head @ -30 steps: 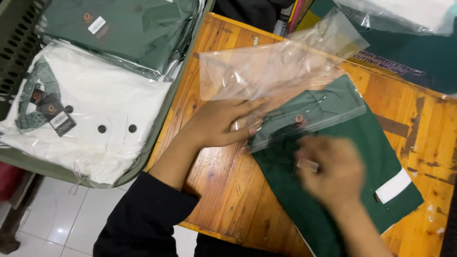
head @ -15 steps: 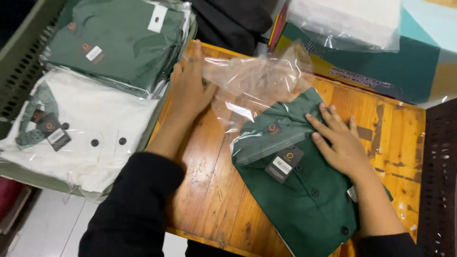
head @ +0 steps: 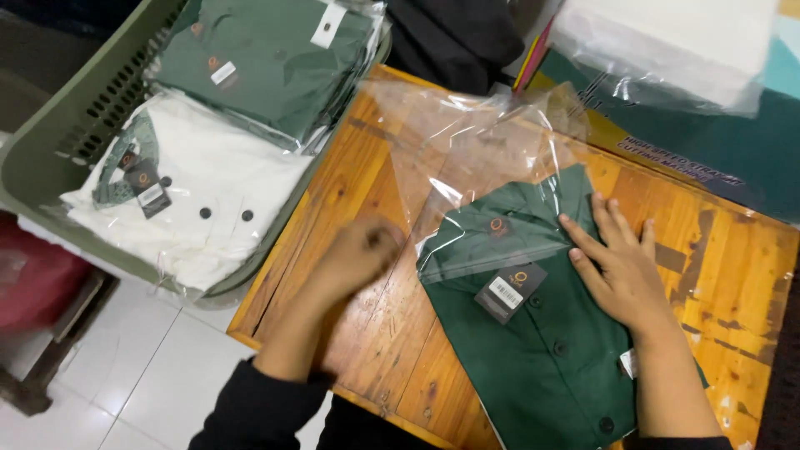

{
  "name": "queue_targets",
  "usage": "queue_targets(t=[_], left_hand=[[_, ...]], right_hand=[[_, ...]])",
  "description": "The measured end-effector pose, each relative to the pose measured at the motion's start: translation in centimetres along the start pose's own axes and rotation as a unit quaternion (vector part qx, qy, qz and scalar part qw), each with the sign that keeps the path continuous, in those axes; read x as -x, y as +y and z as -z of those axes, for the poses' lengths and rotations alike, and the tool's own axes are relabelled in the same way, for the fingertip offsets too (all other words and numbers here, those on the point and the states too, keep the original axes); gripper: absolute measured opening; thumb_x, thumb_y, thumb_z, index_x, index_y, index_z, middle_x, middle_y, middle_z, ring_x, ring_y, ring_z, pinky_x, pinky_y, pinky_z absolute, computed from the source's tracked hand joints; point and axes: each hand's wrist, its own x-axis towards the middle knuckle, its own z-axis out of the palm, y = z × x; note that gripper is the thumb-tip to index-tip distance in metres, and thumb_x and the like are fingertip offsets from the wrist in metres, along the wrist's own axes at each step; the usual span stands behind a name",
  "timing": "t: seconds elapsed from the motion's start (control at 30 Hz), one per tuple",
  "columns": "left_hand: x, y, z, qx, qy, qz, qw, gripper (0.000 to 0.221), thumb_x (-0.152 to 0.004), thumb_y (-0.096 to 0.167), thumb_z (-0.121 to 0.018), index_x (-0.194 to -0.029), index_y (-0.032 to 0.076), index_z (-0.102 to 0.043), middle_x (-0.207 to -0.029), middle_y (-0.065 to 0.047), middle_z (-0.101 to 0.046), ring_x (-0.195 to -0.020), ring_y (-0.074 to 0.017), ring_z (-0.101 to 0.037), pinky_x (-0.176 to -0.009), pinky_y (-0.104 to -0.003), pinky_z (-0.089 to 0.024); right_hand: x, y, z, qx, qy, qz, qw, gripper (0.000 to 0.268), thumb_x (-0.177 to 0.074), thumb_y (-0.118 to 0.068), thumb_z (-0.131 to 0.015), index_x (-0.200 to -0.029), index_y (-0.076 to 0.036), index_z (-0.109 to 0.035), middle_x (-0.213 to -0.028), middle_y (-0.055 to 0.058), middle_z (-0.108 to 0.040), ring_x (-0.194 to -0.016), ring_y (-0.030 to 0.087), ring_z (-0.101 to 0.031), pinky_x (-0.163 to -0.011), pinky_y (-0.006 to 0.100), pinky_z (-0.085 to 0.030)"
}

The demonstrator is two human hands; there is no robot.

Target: Packing folded green shirts into clear plastic adhesive bags at a packaging station.

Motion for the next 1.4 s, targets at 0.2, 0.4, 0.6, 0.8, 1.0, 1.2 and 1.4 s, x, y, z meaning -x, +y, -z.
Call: queue_targets(t=[0.2, 0.4, 0.6, 0.8, 1.0, 1.2, 1.4], left_hand=[[2.0, -2.6, -5.9, -0.075, 0.025, -0.103, 0.992, 0.034, -0.078, 0.031, -0.084, -0.096, 0.014, -0.061, -0.087, 0.0, -0.061, -0.079, -0.0197, -0.058, -0.069, -0.034, -0.046], [1.0, -1.0, -6.8, -0.033, 0.137, -0.136, 0.981, 0.017, -0.082, 0.034, -0.072, -0.08, 0.019, -0.063, -0.074, 0.003, -0.062, -0.073, -0.0186, -0.061, -0.059, -0.036, -0.04], [-6.7, -4.8, -9.7, 0.213, 0.077, -0.212, 0.951, 0.027, -0.087, 0.013, -0.074, -0.111, 0.011, -0.063, -0.092, -0.01, -0.073, -0.085, -0.0233, -0.072, -0.076, -0.036, -0.058], [-6.1, -1.5, -7.6, 0.324, -0.052, -0.176, 0.928, 0.063, -0.078, 0.0, -0.078, -0.137, 0.008, -0.056, -0.107, -0.014, -0.077, -0.095, -0.0164, -0.072, -0.083, -0.031, -0.061], [-6.4, -1.4, -7.3, 0.325, -0.061, -0.213, 0.919, 0.061, -0.076, 0.009, -0.084, -0.134, 0.003, -0.066, -0.109, -0.011, -0.072, -0.099, -0.0169, -0.068, -0.086, -0.032, -0.062], [-7.5, -2.8, -9.1, 0.367, -0.052, -0.222, 0.902, 0.05, -0.082, -0.001, -0.077, -0.132, 0.003, -0.068, -0.106, -0.015, -0.078, -0.094, -0.0135, -0.071, -0.08, -0.028, -0.063], [-7.9, -3.0, -9.8, 0.381, 0.038, -0.224, 0.896, 0.029, -0.079, 0.004, -0.086, -0.106, 0.007, -0.076, -0.086, -0.01, -0.078, -0.079, -0.0082, -0.069, -0.071, -0.023, -0.061]], right_hand=[[-0.1, -0.5, -0.1, 0.007, 0.015, 0.002, 1.0, 0.053, -0.106, -0.043, -0.032, -0.157, -0.029, -0.041, -0.174, 0.016, -0.017, -0.158, 0.039, -0.017, -0.115, 0.073, -0.005], [1.5, -0.1, -2.1, 0.022, 0.028, -0.046, 0.998, 0.055, -0.106, -0.043, -0.032, -0.16, -0.031, -0.036, -0.173, 0.016, -0.018, -0.157, 0.038, -0.018, -0.119, 0.064, -0.013], [7.5, -7.1, -2.5, 0.046, 0.05, -0.139, 0.988, 0.062, -0.101, -0.036, -0.05, -0.16, -0.019, -0.042, -0.163, 0.035, -0.031, -0.152, 0.052, -0.027, -0.118, 0.063, -0.026], [10.1, -10.4, -1.4, 0.064, 0.023, -0.252, 0.965, 0.079, -0.087, -0.06, -0.057, -0.159, -0.033, -0.041, -0.169, 0.03, -0.019, -0.154, 0.054, -0.007, -0.117, 0.069, -0.014], [5.3, -11.7, 0.6, 0.084, 0.161, -0.034, 0.983, 0.077, -0.079, -0.035, -0.076, -0.152, -0.02, -0.054, -0.162, 0.035, -0.035, -0.148, 0.06, -0.026, -0.117, 0.064, -0.027], [-2.4, -14.0, -1.3, 0.03, 0.202, 0.186, 0.961, 0.067, -0.085, -0.026, -0.075, -0.147, -0.007, -0.057, -0.148, 0.027, -0.054, -0.137, 0.044, -0.053, -0.113, 0.049, -0.044], [-5.5, -13.2, -3.5, 0.119, 0.224, 0.263, 0.931, 0.051, -0.095, -0.005, -0.058, -0.146, -0.004, -0.058, -0.148, 0.018, -0.058, -0.133, 0.036, -0.058, -0.109, 0.042, -0.048]])
